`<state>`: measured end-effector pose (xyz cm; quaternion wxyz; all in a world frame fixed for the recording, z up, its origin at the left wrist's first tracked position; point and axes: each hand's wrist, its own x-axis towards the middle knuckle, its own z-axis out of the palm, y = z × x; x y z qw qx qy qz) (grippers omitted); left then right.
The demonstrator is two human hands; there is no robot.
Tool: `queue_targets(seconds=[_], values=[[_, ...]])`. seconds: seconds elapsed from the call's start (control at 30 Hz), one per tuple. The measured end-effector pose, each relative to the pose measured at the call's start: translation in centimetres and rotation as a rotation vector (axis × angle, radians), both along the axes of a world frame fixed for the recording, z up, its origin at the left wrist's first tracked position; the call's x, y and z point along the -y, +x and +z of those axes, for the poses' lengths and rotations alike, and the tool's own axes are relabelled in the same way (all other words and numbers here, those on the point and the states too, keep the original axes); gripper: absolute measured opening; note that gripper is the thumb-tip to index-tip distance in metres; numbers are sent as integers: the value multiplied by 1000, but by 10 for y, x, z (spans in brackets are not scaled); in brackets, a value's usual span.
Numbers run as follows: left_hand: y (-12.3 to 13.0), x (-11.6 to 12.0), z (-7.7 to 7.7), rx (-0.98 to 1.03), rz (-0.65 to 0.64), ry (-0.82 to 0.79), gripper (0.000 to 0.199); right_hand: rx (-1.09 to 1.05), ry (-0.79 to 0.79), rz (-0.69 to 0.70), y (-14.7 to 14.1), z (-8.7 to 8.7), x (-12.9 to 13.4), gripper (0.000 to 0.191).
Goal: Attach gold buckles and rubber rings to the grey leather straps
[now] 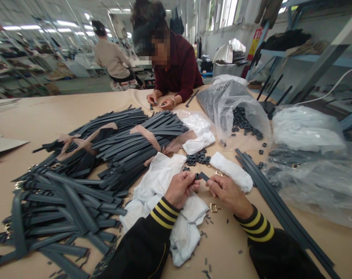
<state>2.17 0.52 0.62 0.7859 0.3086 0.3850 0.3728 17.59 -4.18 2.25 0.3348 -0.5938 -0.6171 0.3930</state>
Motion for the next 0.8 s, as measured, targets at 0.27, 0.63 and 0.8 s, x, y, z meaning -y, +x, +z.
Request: queue_targets(seconds=[0.27, 0.63, 0.8], values=[[2, 1, -7, -152, -40, 214, 26, 266, 106, 90, 4, 0, 2, 28], [5, 6, -3, -136, -273, 337, 25, 204, 9, 404, 28, 10, 6, 28], [3, 5, -5, -111, -264, 278, 26, 122, -28, 433, 30, 9, 4, 29]])
